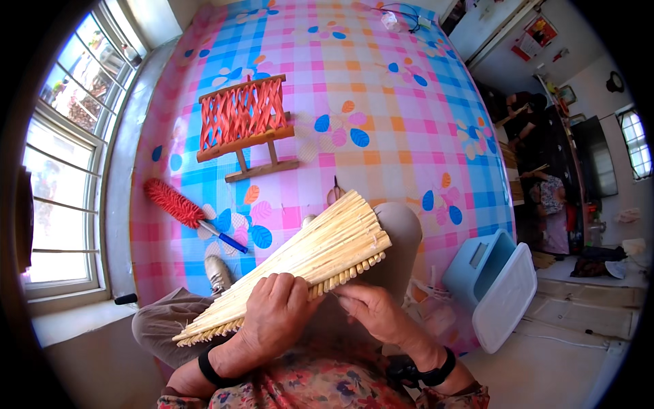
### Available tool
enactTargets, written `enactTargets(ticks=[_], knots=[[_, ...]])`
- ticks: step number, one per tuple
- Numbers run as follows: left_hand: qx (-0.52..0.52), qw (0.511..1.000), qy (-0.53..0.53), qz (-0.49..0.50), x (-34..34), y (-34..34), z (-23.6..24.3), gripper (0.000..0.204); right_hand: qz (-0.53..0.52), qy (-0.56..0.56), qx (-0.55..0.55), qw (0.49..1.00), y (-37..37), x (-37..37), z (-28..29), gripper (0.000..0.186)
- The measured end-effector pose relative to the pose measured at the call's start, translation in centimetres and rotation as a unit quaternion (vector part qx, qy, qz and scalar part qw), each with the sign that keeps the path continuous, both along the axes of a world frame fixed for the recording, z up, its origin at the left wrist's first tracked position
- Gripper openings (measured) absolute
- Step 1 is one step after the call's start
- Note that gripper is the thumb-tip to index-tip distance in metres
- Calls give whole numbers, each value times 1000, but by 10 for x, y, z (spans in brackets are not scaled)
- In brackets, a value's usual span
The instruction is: The person weaves together thin bamboo strips using a white thread, passing the thread through and around the strips to secure them into a mat.
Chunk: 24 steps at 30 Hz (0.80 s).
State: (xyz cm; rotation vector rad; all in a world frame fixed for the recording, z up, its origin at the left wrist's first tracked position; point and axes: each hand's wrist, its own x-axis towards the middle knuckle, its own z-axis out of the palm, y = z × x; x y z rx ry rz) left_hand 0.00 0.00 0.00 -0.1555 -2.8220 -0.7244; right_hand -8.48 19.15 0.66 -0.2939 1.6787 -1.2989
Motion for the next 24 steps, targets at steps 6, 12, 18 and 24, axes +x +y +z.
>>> enactTargets(ticks=[6,12,18,24], knots=[[-21,1000,6,5,-3,-1,1,26,26,244,-70,967,-16,-2,-4,21],[-15,1000,0,14,-4,3,1,25,-20,208,-29,978,-16,0,-6,15],[-14,1000,3,15,-6,3,0,25,1,202,-33,979,-13,-5,-6,14],[-11,1000,4,12,-7,4,-1,25,1,172,-48,984,-12,-7,-6,18]])
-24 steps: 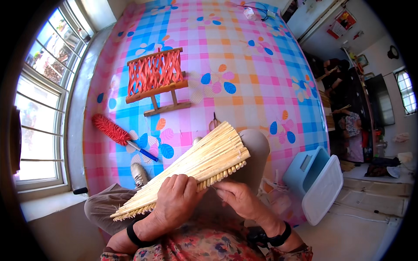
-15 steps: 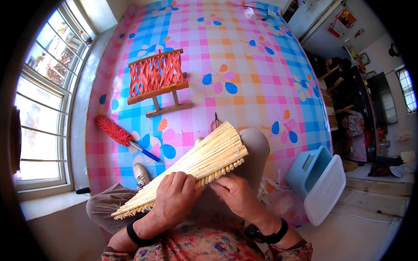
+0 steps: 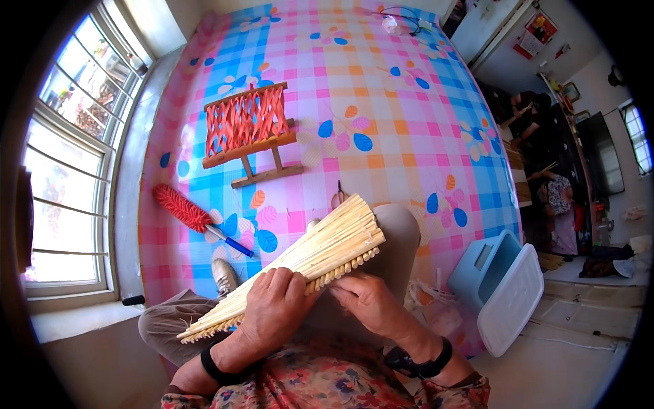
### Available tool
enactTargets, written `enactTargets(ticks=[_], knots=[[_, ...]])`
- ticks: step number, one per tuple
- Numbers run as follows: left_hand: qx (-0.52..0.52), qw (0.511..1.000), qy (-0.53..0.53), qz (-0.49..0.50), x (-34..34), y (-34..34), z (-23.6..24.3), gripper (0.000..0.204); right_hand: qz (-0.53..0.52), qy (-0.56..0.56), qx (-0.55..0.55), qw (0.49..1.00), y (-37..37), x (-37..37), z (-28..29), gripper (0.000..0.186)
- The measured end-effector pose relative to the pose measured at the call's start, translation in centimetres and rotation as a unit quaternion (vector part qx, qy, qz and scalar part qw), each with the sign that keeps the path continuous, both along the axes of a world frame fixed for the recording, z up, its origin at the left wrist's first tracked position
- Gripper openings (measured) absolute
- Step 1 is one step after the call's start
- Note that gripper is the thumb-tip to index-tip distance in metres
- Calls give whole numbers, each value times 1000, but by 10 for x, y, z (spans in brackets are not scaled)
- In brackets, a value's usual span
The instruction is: The person weaves together thin bamboo strips using a white thread, passing the thread through and around the strips to secure them into a mat.
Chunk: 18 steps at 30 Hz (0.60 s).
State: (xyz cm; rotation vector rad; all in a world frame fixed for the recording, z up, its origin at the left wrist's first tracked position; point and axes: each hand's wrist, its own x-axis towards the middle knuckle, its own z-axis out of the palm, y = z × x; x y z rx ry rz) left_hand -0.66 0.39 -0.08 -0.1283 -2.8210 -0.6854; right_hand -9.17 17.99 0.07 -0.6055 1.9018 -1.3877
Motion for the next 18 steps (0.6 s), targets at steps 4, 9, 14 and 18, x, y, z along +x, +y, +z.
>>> enactTargets(ticks=[4,9,14,18], knots=[[-10,1000,4,7,-1,0,0,25,19,-20,3,1000,1,-2,1,20],[-8,1000,5,8,-2,0,0,24,24,-5,-8,1000,1,-5,1,20],[-8,1000,11,9,-2,0,-1,25,-6,-83,43,996,-1,-6,7,20],[-6,1000,8,12,0,1,-2,24,-60,-98,48,992,-7,5,4,20]])
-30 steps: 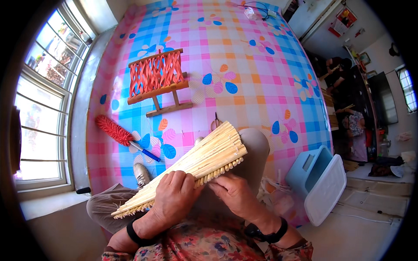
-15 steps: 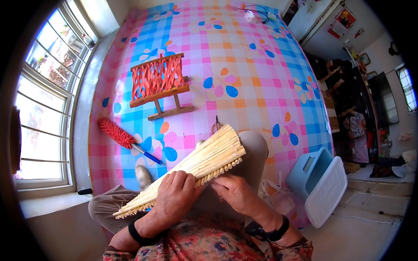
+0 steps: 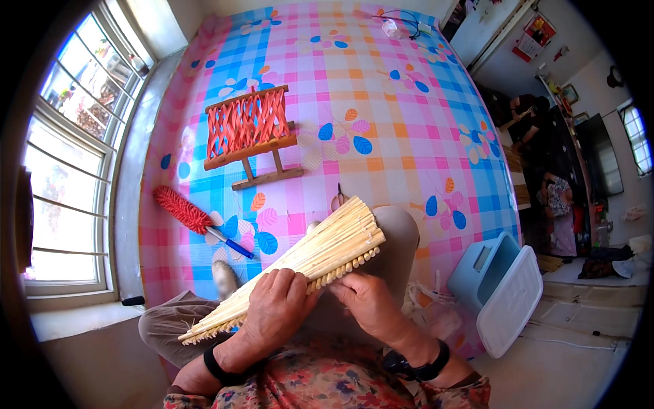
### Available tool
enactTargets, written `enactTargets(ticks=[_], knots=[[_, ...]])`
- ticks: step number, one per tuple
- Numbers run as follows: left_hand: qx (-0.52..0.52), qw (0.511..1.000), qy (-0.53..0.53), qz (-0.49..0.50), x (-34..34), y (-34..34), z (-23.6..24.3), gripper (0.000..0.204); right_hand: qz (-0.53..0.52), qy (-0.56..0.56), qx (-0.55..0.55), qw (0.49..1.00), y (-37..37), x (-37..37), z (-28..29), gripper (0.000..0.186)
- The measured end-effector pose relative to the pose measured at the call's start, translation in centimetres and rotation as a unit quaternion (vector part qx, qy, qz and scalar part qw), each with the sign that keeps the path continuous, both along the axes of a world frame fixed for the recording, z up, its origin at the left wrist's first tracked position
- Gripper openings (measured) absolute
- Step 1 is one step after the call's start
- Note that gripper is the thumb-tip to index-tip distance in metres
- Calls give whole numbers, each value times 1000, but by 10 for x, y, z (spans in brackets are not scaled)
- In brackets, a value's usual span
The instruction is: The person weaves together thin bamboo strips using a white thread, passing the thread through and around the strips to secure them into a mat.
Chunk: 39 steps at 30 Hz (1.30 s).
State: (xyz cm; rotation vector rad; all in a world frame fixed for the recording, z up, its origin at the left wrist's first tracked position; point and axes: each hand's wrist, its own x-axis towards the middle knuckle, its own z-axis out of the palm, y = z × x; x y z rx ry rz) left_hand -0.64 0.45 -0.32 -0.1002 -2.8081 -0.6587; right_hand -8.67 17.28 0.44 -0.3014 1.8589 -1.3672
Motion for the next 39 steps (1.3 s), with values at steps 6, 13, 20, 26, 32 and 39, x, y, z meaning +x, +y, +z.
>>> enactTargets(ticks=[6,13,20,26,32,39], knots=[[2,1000,7,-7,1,-1,-1,24,-31,41,2,999,-5,4,-1,20],[18,999,-38,-17,9,-6,4,23,24,184,21,982,9,6,8,17],[34,999,-22,-23,19,-10,1,26,32,80,76,993,13,16,31,19],[53,994,-34,-90,20,-11,-1,31,82,180,120,973,14,18,37,20],[110,987,-27,-115,17,-12,3,33,56,38,149,986,22,13,39,20],[119,983,-47,-134,14,-18,6,33,90,22,160,983,20,7,36,15]])
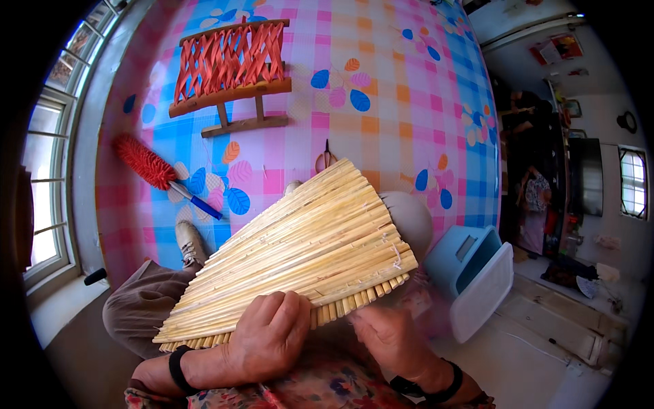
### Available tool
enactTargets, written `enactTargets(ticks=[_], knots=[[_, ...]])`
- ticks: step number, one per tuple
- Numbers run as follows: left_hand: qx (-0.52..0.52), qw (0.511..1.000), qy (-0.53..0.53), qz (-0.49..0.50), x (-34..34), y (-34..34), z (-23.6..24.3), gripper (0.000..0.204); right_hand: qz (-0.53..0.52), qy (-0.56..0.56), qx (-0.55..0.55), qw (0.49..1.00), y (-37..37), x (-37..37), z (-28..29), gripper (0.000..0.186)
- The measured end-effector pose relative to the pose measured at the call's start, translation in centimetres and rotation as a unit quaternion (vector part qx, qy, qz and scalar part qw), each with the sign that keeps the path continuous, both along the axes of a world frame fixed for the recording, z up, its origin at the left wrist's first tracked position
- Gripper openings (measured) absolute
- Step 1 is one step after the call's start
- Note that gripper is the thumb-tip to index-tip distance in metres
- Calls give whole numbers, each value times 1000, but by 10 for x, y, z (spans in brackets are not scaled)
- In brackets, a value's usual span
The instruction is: The person weaves together thin bamboo strips using a white thread, passing the thread through and around the strips to secure them into a mat.
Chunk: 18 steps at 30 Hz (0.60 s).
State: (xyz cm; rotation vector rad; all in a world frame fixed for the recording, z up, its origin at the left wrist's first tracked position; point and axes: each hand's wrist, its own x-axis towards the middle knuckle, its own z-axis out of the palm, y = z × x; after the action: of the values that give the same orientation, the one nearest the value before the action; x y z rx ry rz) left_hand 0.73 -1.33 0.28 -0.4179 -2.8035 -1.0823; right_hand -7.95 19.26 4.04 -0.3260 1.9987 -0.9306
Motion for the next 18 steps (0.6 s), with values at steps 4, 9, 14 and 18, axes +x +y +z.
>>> enactTargets(ticks=[4,9,14,18], knots=[[-50,998,21,-11,-1,-3,2,32,-17,-9,-8,1000,2,0,-3,15],[-54,998,31,-18,1,-4,-2,33,14,91,-68,993,-6,-1,-11,13],[-75,997,15,-5,-4,-5,5,31,-145,73,-77,984,-6,18,-24,9],[-83,997,1,-5,-3,-1,5,35,-107,85,-111,984,1,18,-30,16]])
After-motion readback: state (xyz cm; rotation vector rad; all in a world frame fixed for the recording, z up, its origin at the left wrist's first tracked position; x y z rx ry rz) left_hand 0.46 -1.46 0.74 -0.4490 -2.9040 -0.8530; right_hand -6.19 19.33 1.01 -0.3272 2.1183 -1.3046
